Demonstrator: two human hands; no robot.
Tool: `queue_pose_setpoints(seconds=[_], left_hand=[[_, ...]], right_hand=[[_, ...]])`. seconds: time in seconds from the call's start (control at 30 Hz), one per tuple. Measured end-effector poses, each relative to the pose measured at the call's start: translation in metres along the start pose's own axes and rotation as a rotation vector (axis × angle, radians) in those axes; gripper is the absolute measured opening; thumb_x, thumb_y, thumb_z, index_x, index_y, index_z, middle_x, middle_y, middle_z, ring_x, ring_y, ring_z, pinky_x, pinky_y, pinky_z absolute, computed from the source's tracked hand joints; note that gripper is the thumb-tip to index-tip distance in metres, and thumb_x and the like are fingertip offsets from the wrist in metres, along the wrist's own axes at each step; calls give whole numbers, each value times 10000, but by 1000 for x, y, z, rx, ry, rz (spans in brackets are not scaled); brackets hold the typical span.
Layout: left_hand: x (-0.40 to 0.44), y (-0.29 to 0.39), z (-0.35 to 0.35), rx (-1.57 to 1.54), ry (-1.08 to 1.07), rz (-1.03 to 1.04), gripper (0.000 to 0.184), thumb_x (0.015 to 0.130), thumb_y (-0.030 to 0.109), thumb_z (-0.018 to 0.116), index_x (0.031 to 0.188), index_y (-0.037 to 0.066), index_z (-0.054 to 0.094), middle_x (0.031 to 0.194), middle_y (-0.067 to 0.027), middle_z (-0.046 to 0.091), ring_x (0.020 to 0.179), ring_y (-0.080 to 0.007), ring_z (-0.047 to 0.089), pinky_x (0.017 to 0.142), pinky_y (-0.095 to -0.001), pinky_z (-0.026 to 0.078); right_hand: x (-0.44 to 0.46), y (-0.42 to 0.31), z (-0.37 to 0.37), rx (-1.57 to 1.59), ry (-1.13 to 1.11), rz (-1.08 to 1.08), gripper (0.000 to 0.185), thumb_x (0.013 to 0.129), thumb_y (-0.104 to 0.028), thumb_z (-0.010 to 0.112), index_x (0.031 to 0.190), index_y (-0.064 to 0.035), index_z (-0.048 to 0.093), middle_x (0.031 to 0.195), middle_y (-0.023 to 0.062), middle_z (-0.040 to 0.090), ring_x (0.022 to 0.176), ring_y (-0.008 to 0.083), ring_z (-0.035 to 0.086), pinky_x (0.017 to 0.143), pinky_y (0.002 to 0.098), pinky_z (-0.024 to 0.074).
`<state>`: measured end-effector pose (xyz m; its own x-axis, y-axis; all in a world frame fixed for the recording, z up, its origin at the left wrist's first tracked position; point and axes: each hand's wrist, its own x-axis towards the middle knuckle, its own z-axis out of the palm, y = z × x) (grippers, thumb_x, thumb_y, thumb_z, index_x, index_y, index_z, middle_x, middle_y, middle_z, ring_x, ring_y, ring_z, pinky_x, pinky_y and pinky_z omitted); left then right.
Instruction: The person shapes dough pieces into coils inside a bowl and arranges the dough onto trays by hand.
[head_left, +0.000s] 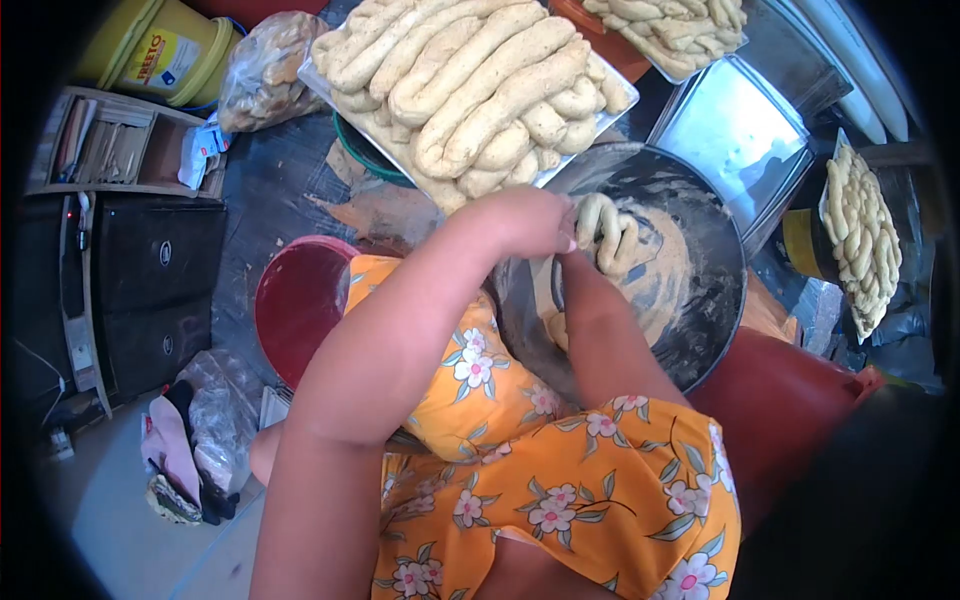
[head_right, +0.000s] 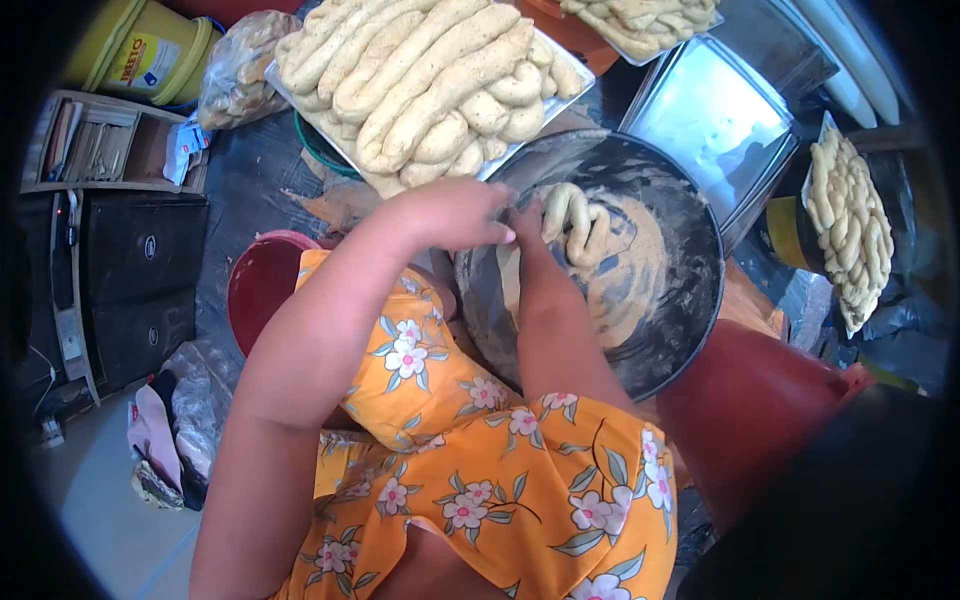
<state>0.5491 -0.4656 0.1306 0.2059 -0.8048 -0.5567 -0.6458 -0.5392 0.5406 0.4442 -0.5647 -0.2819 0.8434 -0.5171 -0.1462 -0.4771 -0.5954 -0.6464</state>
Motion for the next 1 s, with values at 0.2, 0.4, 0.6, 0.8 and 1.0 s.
queue_pose_setpoints(seconds=[0.2, 0.4, 0.6, 0.8, 1.0], left_hand=[[5, -8, 1, -9, 56, -2, 519, 801, 360, 605, 1191, 28, 523, 1098, -202, 605, 1026, -328, 581, 886, -402, 444], [4, 18, -2, 42, -34, -4, 599, 824, 360, 588, 1301, 27, 446, 1144, -232, 575, 1064, -335, 563, 919, -389, 428], [5, 25, 1, 32, -32, -47, 594, 827, 370, 590, 1307, 50, 448, 1182, -207, 565, 1099, -317, 549, 937, -375, 418], [8, 18, 14, 70, -10, -82, 607, 818, 383, 600, 1316, 71, 447, 1229, -193, 543, 1143, -315, 520, 976, -376, 391], [3, 9, 18, 71, -21, -116, 617, 815, 394, 602, 1317, 71, 446, 1231, -194, 541, 1146, -319, 516, 976, -381, 391]], right_hand=[[-93, -26, -53, -305, -538, -261, 456, 714, -154, 564, 1145, -17, 506, 1142, 237, 533, 1035, 363, 525, 911, 391, 411], [-137, -12, -116, 48, -1141, 220, 614, 659, -264, 707, 1203, -27, 550, 1096, 186, 606, 994, 286, 583, 828, 378, 458], [-119, 103, -151, -169, -798, 322, 535, 700, -336, 700, 1100, 7, 607, 908, 153, 658, 749, 229, 636, 656, 373, 501], [-179, 133, -137, -327, -738, 503, 463, 715, -340, 679, 1036, -9, 639, 1022, 170, 650, 936, 293, 624, 821, 402, 482], [-156, 33, -129, 169, -567, 258, 443, 804, -218, 632, 1185, -13, 535, 1018, 160, 628, 938, 260, 599, 844, 374, 467]])
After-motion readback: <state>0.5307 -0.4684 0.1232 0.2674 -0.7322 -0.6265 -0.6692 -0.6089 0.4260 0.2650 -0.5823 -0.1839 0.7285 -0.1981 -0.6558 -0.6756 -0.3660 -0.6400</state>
